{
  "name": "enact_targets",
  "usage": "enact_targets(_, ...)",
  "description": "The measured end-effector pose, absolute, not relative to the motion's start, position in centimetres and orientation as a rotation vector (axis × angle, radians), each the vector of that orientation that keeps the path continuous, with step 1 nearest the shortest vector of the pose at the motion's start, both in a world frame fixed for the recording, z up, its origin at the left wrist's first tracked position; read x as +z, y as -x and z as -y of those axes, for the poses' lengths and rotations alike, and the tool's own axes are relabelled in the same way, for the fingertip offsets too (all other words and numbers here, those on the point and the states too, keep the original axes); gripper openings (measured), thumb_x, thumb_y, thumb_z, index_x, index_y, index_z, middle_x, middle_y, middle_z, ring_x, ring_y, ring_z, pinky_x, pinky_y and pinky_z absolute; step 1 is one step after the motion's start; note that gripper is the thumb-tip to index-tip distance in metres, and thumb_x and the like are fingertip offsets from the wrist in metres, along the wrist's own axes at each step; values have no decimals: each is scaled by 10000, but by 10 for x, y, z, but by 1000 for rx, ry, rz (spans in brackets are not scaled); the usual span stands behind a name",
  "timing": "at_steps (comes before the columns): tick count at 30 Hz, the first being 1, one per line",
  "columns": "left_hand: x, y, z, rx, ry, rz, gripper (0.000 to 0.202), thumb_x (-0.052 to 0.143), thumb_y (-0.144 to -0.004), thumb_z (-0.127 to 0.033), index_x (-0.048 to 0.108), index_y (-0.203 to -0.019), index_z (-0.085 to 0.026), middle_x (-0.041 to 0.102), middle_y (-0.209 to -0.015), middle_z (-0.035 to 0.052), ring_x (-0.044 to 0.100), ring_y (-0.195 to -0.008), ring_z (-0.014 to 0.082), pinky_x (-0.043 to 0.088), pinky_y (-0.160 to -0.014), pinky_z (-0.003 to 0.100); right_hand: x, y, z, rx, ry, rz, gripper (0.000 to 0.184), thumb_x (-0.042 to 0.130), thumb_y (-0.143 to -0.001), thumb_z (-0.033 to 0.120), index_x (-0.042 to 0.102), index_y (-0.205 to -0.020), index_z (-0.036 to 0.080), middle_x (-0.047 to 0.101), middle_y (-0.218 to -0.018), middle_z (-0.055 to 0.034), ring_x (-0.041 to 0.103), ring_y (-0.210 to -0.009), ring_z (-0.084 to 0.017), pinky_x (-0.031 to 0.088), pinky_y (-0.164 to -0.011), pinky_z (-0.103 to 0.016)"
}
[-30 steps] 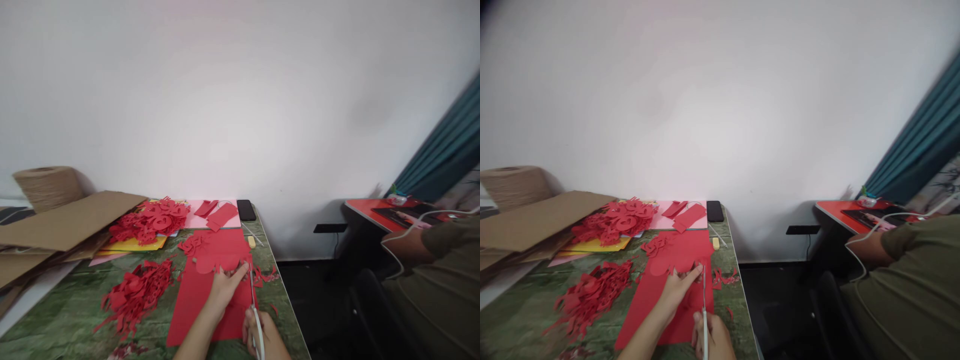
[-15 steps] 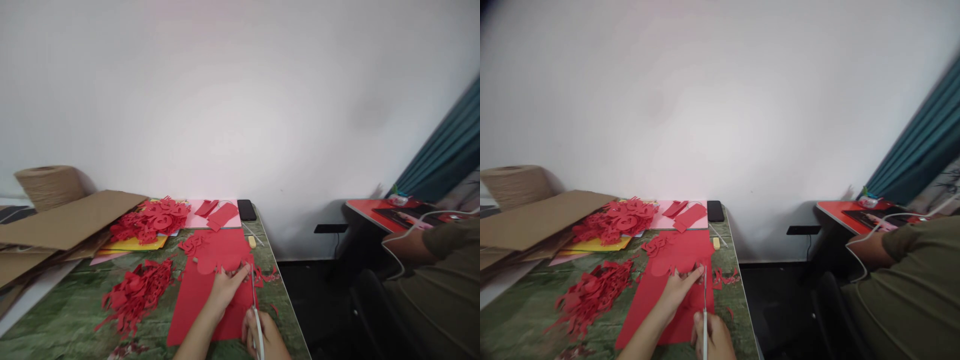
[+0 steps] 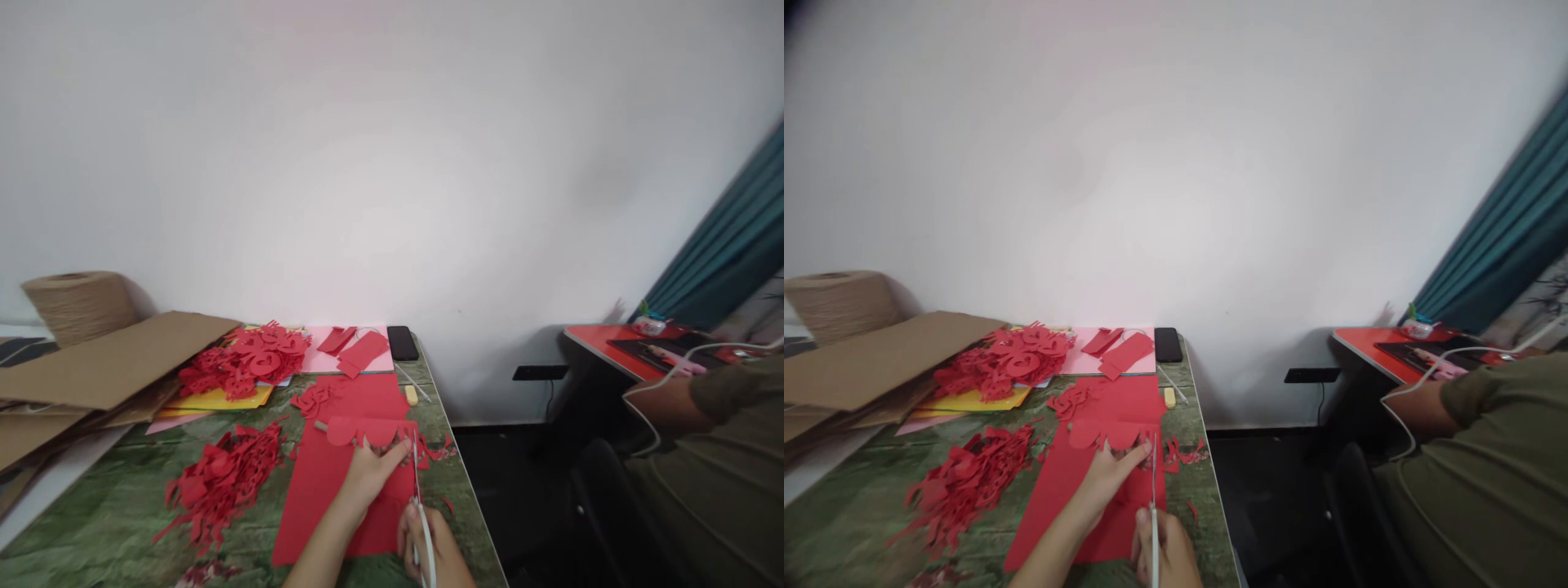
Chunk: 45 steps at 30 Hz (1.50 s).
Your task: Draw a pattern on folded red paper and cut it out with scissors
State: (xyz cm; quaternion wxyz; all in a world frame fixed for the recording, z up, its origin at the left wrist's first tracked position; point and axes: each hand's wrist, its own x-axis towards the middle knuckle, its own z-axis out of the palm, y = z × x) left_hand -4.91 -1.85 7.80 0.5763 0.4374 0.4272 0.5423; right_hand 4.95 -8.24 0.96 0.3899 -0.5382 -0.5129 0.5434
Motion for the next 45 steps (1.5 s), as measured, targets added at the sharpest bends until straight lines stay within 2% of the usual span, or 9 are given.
enact_targets(7, 75, 49, 17, 1264, -993, -1033, 262, 736, -527, -373, 623, -621, -156, 637, -594, 14, 568, -561, 152, 462, -586, 255, 6, -49, 80, 1460, 1313, 1229, 656, 301, -664, 770, 512, -560, 158, 313, -334, 69, 274, -329, -62, 176, -377, -199)
enact_targets(13, 74, 50, 17, 1256, -998, -1029, 240, 727, -550, -364, 638, -640, -160, 648, -610, 12, 578, -583, 155, 464, -609, 259, 6, -49, 81, 1426, 1340, 1222, 643, 300, -660, 773, 489, -547, 168, 328, -324, 62, 292, -325, -67, 215, -381, -203)
enact_targets(18, 70, 50, 16, 1263, -987, -1031, 242, 730, -548, -362, 634, -632, -157, 638, -592, 4, 570, -562, 147, 460, -582, 250, 4, -49, 80, 1431, 1346, 1216, 620, 293, -666, 770, 436, -524, 184, 301, -325, 72, 276, -313, -63, 191, -367, -205)
enact_targets(26, 74, 50, 18, 1267, -1006, -1007, 213, 725, -569, -332, 622, -631, -156, 631, -593, 2, 563, -563, 139, 462, -588, 247, 4, -50, 80, 1391, 1331, 1266, 626, 302, -680, 756, 481, -543, 173, 325, -345, 63, 311, -343, -74, 236, -390, -207)
enact_targets(31, 76, 48, 18, 1266, -1004, -1022, 239, 735, -540, -348, 616, -622, -158, 639, -584, 9, 576, -556, 153, 465, -580, 258, 5, -50, 81, 1419, 1299, 1231, 603, 305, -702, 734, 476, -572, 171, 331, -348, 68, 294, -333, -65, 223, -382, -199)
enact_targets(37, 72, 49, 17, 1262, -1007, -1021, 244, 723, -553, -352, 614, -648, -154, 634, -582, 3, 573, -552, 148, 467, -590, 268, 4, -48, 80, 1450, 1291, 1207, 614, 313, -681, 750, 447, -509, 177, 302, -329, 76, 265, -307, -53, 175, -362, -198)
enact_targets(45, 72, 50, 16, 1240, -1035, -1044, 235, 713, -562, -358, 615, -623, -154, 629, -567, 3, 564, -543, 143, 461, -579, 258, -1, -49, 78, 1415, 1314, 1214, 631, 307, -676, 756, 448, -479, 174, 305, -325, 70, 265, -302, -53, 167, -359, -201)
